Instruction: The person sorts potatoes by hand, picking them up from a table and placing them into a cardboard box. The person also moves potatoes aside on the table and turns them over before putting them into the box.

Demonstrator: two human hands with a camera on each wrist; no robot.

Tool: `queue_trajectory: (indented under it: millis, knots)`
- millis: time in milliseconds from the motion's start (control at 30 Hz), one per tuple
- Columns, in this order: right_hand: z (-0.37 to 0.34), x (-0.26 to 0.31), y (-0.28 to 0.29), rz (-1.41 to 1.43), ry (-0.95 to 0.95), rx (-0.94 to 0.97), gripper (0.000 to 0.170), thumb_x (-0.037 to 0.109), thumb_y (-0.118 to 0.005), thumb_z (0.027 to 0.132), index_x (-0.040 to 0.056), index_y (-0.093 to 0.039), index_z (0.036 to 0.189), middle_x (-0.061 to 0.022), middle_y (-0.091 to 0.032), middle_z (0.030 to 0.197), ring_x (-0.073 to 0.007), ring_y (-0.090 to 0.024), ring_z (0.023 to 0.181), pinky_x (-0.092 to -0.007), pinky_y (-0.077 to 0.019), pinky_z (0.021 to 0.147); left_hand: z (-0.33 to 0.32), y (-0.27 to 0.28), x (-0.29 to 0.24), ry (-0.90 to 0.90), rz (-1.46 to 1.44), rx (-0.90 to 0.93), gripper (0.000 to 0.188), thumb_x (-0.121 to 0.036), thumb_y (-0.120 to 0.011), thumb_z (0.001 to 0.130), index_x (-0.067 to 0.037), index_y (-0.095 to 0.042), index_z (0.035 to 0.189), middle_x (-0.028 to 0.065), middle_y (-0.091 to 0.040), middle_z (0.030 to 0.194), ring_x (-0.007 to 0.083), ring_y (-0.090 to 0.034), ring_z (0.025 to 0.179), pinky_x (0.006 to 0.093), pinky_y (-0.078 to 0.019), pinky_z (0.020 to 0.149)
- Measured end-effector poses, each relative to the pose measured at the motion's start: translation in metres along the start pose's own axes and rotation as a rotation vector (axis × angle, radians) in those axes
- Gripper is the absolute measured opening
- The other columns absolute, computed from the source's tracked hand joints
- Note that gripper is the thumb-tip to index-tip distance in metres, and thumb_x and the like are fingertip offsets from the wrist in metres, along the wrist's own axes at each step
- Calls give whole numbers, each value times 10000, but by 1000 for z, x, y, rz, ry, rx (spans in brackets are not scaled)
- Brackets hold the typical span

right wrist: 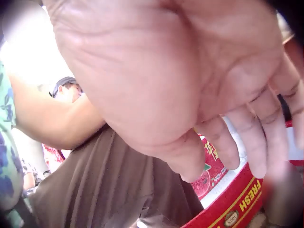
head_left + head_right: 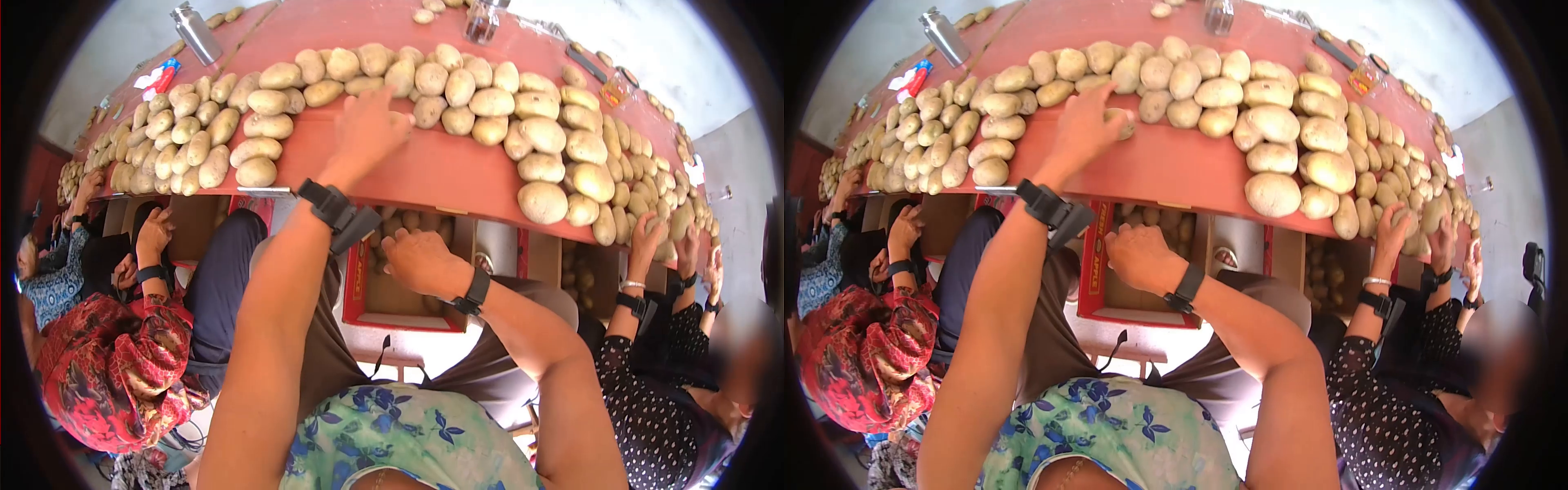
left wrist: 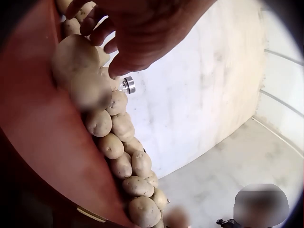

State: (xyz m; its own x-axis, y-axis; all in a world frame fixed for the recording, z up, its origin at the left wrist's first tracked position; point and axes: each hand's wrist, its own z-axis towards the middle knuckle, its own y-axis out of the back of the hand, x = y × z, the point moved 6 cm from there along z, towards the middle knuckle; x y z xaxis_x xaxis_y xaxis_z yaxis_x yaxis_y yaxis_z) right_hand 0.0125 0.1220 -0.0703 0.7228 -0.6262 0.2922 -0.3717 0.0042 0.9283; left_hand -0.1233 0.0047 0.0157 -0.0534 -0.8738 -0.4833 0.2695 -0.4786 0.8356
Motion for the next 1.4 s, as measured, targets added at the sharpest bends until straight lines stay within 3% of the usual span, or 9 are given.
queue_trajectory:
  millis: [133, 167, 333, 500, 633, 733, 933, 1133, 1400]
  knots:
    - [-5, 10, -16, 83, 36, 118, 417, 362, -611, 924, -3, -582, 1124, -197, -625, 1038, -362, -650, 945, -456, -547, 788, -18, 1, -2, -85, 155, 116, 425, -333, -699, 796, -31, -613, 1083, 196, -604, 1074, 384, -553, 1060, 465, -458, 893]
    - [-4, 8, -18, 459, -82, 208, 471, 404, -570, 945, -8, -551, 1173, -206, -613, 1075, -355, -644, 975, -465, -548, 801, -20, -2, 2, -207, 108, 6, 393, -289, -743, 759, -28, -571, 997, 171, -599, 964, 342, -576, 940, 437, -464, 833]
    - [-1, 21, -63, 2164, -496, 292, 746, 614, -378, 987, -10, -354, 1394, -250, -515, 1266, -352, -573, 1155, -516, -536, 871, -33, -1, 5, -118, -118, 514, 432, -211, -789, 701, -42, -509, 983, 122, -582, 917, 260, -554, 870, 385, -453, 790]
    - [7, 11, -38, 2721, -139, 83, 684, 623, -418, 971, 68, -410, 1370, -202, -496, 1309, -374, -546, 1173, -494, -526, 853, -74, 0, 3, -333, -242, 942, 335, -176, -759, 757, -43, -572, 1000, 54, -602, 883, 180, -564, 819, 324, -465, 743]
    - [13, 4, -73, 2726, -350, 203, 500, 452, -479, 1009, 64, -450, 1322, -204, -535, 1249, -362, -598, 1086, -407, -548, 791, -69, 5, 6, -248, -363, 851, 219, -164, -707, 833, -37, -610, 982, 27, -605, 822, 140, -567, 775, 289, -470, 712]
    - [3, -19, -108, 2313, -946, -22, 494, 408, -444, 1033, 38, -398, 1357, -227, -505, 1287, -375, -598, 1101, -434, -555, 853, -46, 17, 14, -208, -386, 577, 175, -154, -680, 866, -26, -614, 966, 25, -611, 807, 129, -575, 764, 280, -473, 705]
    - [13, -61, -99, 2314, -1012, -422, 469, 351, -375, 1061, -22, -353, 1345, -241, -453, 1349, -421, -538, 1206, -479, -492, 1006, -37, 20, 24, -283, -358, 307, 172, -142, -683, 851, -10, -619, 941, 76, -640, 804, 173, -603, 745, 307, -491, 697]
    - [9, 23, -79, 2014, -573, 378, 300, 276, -477, 1023, 32, -558, 1179, -84, -643, 1048, -182, -625, 940, -350, -530, 807, -40, 29, 30, -370, -175, 124, 214, -176, -686, 802, -16, -609, 923, 178, -648, 893, 370, -623, 856, 449, -500, 756]
    - [7, 76, -24, 1271, 32, 453, 272, 263, -513, 1008, 31, -592, 1126, -41, -646, 970, -120, -601, 861, -274, -504, 775, -41, 53, 31, -152, -74, -22, 247, -158, -694, 809, -28, -585, 988, 179, -614, 961, 374, -597, 929, 464, -484, 802]
